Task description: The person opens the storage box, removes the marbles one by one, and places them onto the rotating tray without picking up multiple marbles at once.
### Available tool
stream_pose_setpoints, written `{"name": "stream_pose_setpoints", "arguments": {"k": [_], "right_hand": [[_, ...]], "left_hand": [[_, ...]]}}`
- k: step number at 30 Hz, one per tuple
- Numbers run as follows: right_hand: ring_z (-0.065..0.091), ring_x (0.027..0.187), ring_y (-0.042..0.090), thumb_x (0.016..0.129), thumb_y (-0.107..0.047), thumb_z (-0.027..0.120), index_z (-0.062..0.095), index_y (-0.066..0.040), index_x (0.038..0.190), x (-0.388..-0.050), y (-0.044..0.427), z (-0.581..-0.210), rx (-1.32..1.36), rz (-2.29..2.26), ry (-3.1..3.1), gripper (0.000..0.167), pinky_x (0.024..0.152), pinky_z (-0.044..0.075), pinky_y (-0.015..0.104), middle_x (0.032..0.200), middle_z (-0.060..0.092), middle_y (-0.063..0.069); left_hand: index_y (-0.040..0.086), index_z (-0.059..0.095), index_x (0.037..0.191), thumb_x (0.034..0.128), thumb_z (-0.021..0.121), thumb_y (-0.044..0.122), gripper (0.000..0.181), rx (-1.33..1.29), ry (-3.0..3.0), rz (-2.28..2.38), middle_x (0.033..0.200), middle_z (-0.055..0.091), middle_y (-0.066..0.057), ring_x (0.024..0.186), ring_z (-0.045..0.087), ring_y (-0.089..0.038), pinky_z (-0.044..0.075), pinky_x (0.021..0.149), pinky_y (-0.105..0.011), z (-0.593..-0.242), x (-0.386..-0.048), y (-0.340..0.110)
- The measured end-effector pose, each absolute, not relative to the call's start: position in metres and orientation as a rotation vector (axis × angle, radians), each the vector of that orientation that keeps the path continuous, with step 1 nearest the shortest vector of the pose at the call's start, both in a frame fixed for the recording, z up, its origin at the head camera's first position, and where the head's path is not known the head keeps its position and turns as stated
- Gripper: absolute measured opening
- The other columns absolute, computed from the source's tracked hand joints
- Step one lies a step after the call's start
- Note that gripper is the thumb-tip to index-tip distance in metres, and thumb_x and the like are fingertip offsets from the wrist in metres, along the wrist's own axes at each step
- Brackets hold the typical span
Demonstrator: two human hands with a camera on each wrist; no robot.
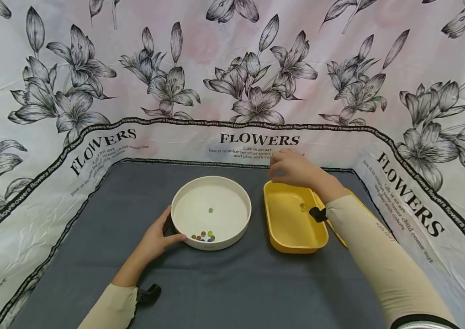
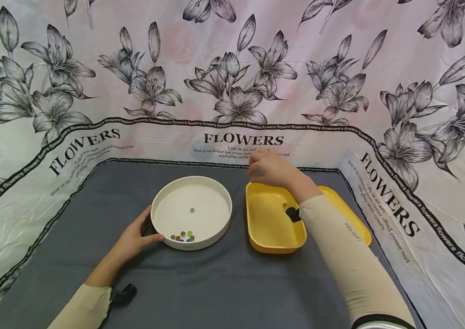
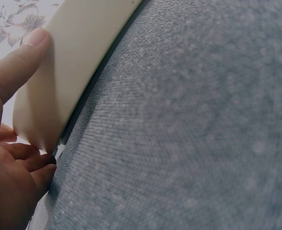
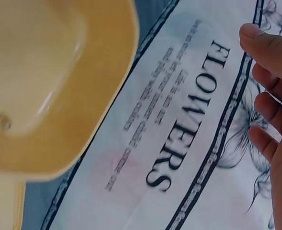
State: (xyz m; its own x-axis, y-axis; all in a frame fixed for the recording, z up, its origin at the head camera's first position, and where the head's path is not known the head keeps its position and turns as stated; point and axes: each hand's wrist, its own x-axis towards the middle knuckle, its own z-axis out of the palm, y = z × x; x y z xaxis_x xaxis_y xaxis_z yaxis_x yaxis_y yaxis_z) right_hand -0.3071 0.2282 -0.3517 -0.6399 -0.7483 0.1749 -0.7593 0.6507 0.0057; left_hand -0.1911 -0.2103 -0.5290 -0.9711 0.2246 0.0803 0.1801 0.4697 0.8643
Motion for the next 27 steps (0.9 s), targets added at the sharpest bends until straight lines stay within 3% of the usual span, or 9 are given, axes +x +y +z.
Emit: {"name": "stream_pose_setpoints", "arguments": {"k": [7,27], "right_hand": [[0.051,0.098,0.021,0.085,-0.028,0.086,0.082,-0.022,0.098,-0.299,0.262,-0.366,1.24,0.042,-2.764,0.015,0.095,0.038,0.048,0.099,0.06,-0.003],[0.05,0.1,0.022,0.08,-0.023,0.089,0.082,-0.021,0.096,-0.302,0.311,-0.429,1.251,-0.109,-2.897,0.018,0.089,0.039,0.047,0.107,0.062,0.0]], "left_hand": [[0.006,0.01,0.166,0.0806,0.088,0.039,0.12,0.346,2.662,1.549,0.171,0.014,-0.016,0.154,0.025,-0.038,0.029,0.121,-0.055,-0.53,-0.19,-0.212],[0.004,0.011,0.165,0.0815,0.088,0.036,0.118,0.342,2.666,1.545,0.171,0.014,-0.018,0.154,0.023,-0.039,0.027,0.122,-0.056,-0.529,-0.191,-0.211]]}}
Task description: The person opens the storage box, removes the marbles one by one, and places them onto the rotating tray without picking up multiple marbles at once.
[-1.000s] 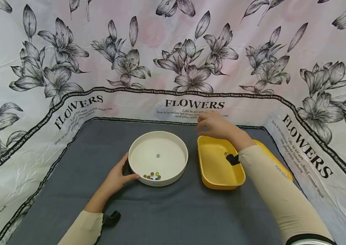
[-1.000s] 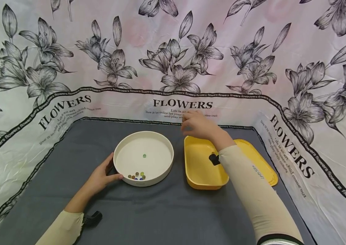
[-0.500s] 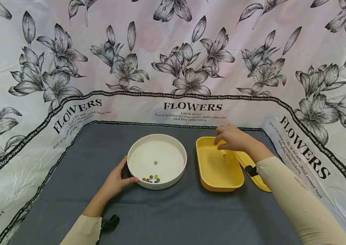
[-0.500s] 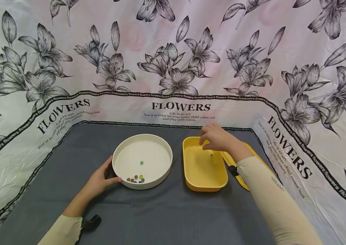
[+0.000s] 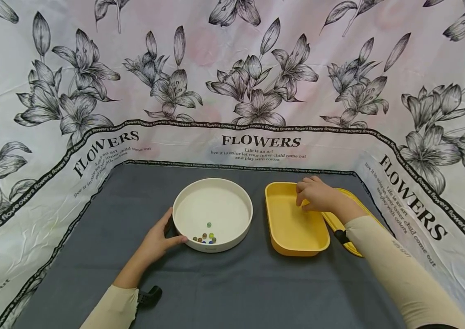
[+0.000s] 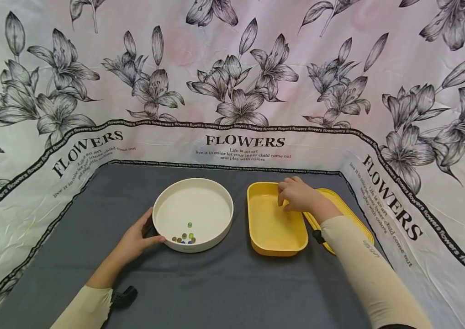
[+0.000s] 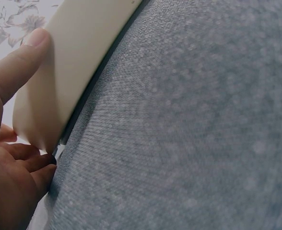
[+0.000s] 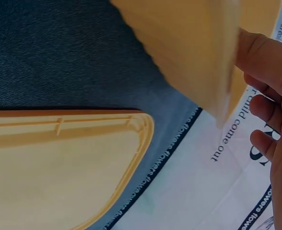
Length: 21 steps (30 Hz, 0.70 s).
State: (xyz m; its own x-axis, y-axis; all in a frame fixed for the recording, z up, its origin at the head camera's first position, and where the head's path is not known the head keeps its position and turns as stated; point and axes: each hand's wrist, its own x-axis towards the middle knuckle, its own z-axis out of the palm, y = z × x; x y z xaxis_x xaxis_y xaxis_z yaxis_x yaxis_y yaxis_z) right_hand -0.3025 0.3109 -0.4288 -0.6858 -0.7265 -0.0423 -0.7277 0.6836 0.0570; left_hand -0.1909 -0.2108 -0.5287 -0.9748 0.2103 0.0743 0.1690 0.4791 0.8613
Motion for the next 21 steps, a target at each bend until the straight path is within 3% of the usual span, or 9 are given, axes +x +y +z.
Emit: {"name": "stream_pose_setpoints", "arguments": {"k": [21], "right_hand": [[0.045,0.095,0.022,0.078,-0.033,0.09,0.079,-0.029,0.077,-0.312,0.316,-0.45,-1.14,0.382,2.839,0.012,0.089,0.032,0.047,0.102,0.058,-0.003]], "left_hand": [[0.004,0.01,0.165,0.0828,0.088,0.032,0.117,0.332,2.661,1.547,0.17,0.014,-0.018,0.153,0.026,-0.04,0.028,0.121,-0.057,-0.527,-0.19,-0.209]]}}
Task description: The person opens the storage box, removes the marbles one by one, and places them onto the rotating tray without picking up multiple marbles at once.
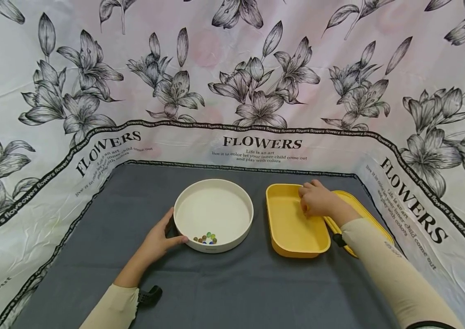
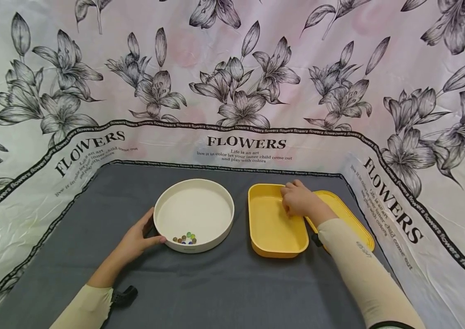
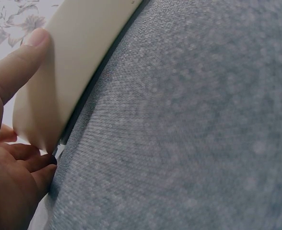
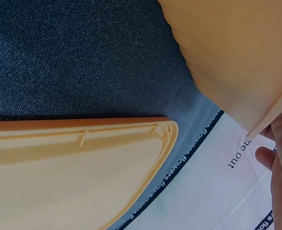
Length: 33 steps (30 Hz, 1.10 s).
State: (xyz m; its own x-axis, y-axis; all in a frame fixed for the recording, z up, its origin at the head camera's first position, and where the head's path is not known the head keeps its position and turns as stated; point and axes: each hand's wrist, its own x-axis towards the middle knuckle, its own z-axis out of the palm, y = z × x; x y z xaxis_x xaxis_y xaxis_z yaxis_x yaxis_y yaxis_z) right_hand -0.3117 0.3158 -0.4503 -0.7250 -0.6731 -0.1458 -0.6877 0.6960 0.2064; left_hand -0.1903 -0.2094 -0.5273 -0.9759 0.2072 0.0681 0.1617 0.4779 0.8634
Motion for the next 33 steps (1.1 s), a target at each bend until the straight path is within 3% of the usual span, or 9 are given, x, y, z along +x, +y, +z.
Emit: {"name": "stream_pose_setpoints", "arguments": {"k": [12,21,33], "right_hand": [[0.044,0.092,0.021,0.08,-0.029,0.089,0.076,-0.028,0.073,-0.31,0.312,-0.448,-1.171,0.405,2.838,0.015,0.087,0.031,0.047,0.098,0.056,-0.004],[0.048,0.099,0.022,0.078,-0.024,0.091,0.082,-0.021,0.087,-0.302,0.319,-0.432,-1.249,0.083,3.001,0.013,0.097,0.034,0.056,0.101,0.058,-0.002],[0.046,0.101,0.025,0.083,-0.018,0.087,0.08,-0.022,0.096,-0.292,0.321,-0.405,-1.207,-0.209,3.094,0.015,0.085,0.028,0.046,0.104,0.056,0.0]], "left_hand": [[0.004,0.011,0.165,0.082,0.088,0.035,0.117,0.286,2.676,1.518,0.17,0.015,-0.018,0.153,0.026,-0.039,0.029,0.121,-0.056,-0.53,-0.193,-0.208],[0.005,0.009,0.165,0.0828,0.088,0.033,0.117,0.299,2.656,1.546,0.171,0.013,-0.017,0.154,0.024,-0.039,0.028,0.122,-0.056,-0.529,-0.193,-0.209],[0.002,0.009,0.165,0.0823,0.088,0.032,0.118,0.333,2.66,1.548,0.17,0.012,-0.02,0.153,0.025,-0.041,0.029,0.121,-0.056,-0.531,-0.195,-0.211]]}}
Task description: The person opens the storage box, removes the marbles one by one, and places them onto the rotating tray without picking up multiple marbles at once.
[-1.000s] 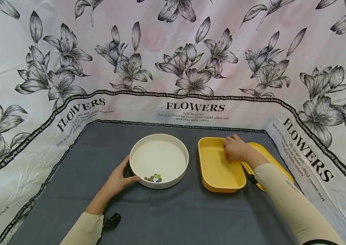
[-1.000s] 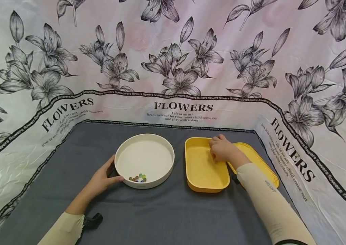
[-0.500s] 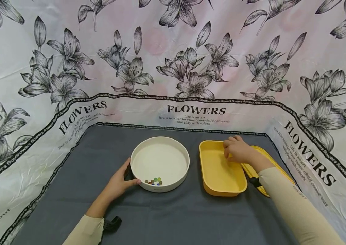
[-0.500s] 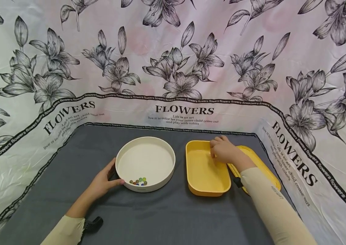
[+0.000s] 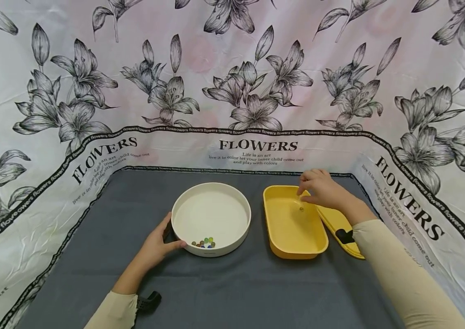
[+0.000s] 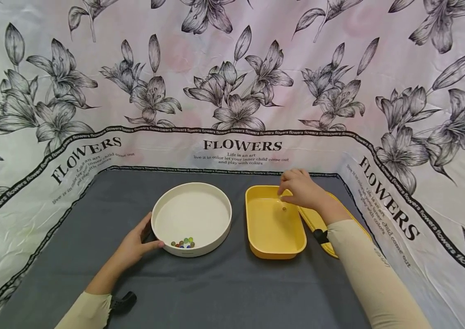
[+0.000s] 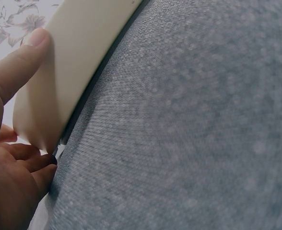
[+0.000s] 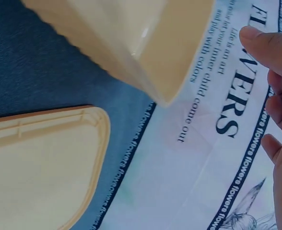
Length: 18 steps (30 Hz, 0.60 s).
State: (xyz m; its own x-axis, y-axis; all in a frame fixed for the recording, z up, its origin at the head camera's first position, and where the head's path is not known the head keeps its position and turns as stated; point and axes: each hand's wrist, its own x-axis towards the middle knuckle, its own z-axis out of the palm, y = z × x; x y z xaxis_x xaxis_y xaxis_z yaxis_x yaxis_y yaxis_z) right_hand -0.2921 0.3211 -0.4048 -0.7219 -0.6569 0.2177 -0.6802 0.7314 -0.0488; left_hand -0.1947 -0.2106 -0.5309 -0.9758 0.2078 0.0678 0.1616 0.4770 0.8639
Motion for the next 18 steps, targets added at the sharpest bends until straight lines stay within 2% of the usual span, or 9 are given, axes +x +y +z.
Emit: {"name": "stream_pose_setpoints", "arguments": {"k": [8,18], "right_hand": [[0.039,0.093,0.021,0.085,-0.017,0.086,0.081,-0.021,0.098,-0.286,0.312,-0.391,1.063,0.227,-2.729,0.014,0.082,0.022,0.043,0.096,0.052,-0.001],[0.038,0.095,0.019,0.088,-0.018,0.083,0.081,-0.023,0.098,-0.289,0.303,-0.378,1.106,0.284,-2.684,0.011,0.084,0.022,0.044,0.099,0.051,-0.003]], "left_hand": [[0.002,0.01,0.165,0.0826,0.088,0.033,0.117,0.311,2.667,1.54,0.17,0.013,-0.02,0.152,0.026,-0.042,0.03,0.12,-0.056,-0.532,-0.193,-0.21],[0.004,0.01,0.165,0.082,0.088,0.031,0.117,0.335,2.656,1.564,0.17,0.016,-0.019,0.153,0.026,-0.041,0.03,0.12,-0.056,-0.529,-0.194,-0.21]]}}
